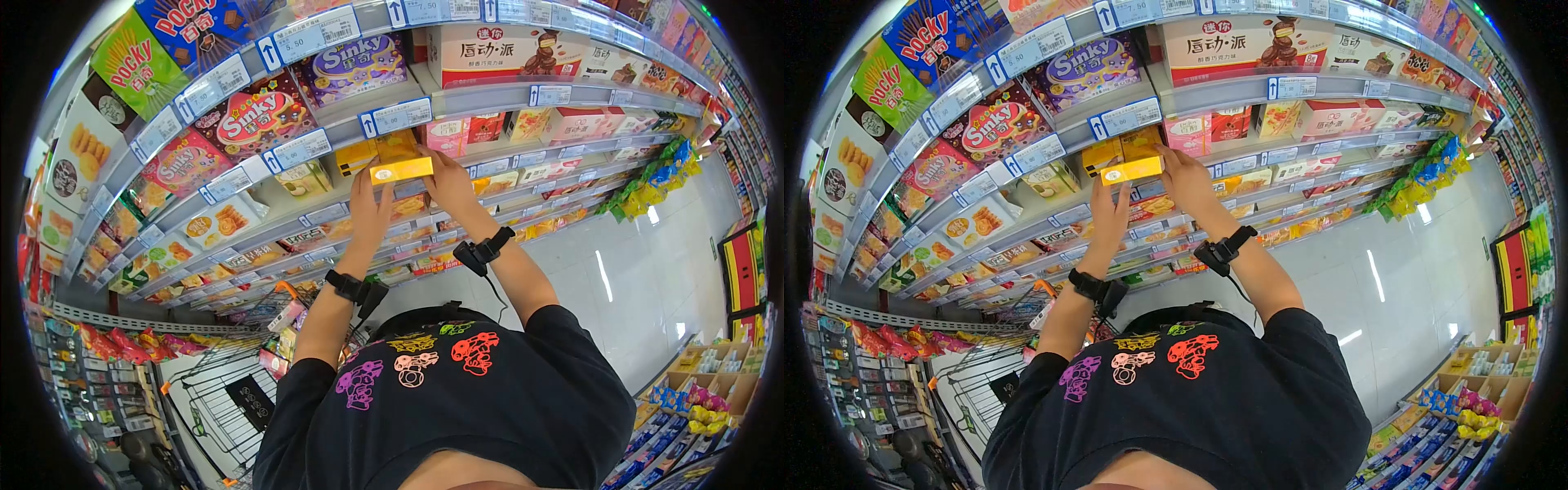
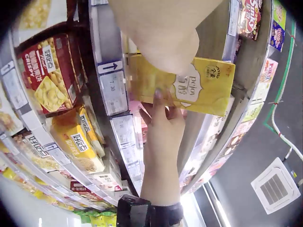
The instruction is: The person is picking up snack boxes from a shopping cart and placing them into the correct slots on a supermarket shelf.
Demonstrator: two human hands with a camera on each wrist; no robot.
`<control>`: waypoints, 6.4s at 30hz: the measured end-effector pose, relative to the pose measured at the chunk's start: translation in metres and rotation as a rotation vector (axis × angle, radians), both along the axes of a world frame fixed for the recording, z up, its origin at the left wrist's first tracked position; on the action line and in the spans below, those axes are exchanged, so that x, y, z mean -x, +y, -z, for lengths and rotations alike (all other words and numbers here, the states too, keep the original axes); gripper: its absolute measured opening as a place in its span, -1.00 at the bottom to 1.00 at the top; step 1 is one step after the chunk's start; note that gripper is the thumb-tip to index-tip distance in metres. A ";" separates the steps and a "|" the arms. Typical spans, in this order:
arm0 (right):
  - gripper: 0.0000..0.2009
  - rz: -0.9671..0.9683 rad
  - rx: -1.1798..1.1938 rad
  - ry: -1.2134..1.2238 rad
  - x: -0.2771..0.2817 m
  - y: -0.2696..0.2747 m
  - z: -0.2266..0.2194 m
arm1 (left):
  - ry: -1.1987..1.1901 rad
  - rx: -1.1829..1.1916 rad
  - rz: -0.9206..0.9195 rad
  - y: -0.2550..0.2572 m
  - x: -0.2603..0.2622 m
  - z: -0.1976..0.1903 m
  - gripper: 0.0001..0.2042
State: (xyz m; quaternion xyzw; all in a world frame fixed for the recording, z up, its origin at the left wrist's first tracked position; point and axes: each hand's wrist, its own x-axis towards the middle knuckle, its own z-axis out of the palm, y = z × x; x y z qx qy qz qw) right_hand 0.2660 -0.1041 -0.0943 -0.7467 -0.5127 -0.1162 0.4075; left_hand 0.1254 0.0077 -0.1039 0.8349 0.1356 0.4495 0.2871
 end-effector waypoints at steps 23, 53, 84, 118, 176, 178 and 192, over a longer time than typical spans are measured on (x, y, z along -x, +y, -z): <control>-0.65 0.238 0.013 0.003 -0.005 0.022 0.015 | 0.357 0.072 -0.171 0.030 -0.029 -0.005 -0.66; -0.73 0.308 -0.217 0.009 -0.010 0.032 0.027 | 0.315 -0.111 -0.370 0.033 -0.043 -0.001 -0.38; -0.60 0.344 -0.396 -0.006 -0.038 0.000 0.027 | 0.247 0.078 -0.204 0.039 -0.043 0.007 -0.40; -0.34 0.261 -0.053 -0.008 -0.045 -0.019 0.018 | 0.318 -0.016 -0.305 0.029 -0.048 0.005 -0.66; -0.58 0.019 1.650 1.328 0.442 0.126 0.528 | 0.728 1.946 -0.578 0.010 0.496 0.501 -0.39; -0.62 0.006 1.482 1.293 0.453 0.116 0.526 | 0.794 1.889 -0.461 0.012 0.500 0.483 -0.38; -0.67 -0.149 1.212 1.025 0.477 0.147 0.365 | 0.586 1.135 -0.945 0.034 0.505 0.388 -0.60</control>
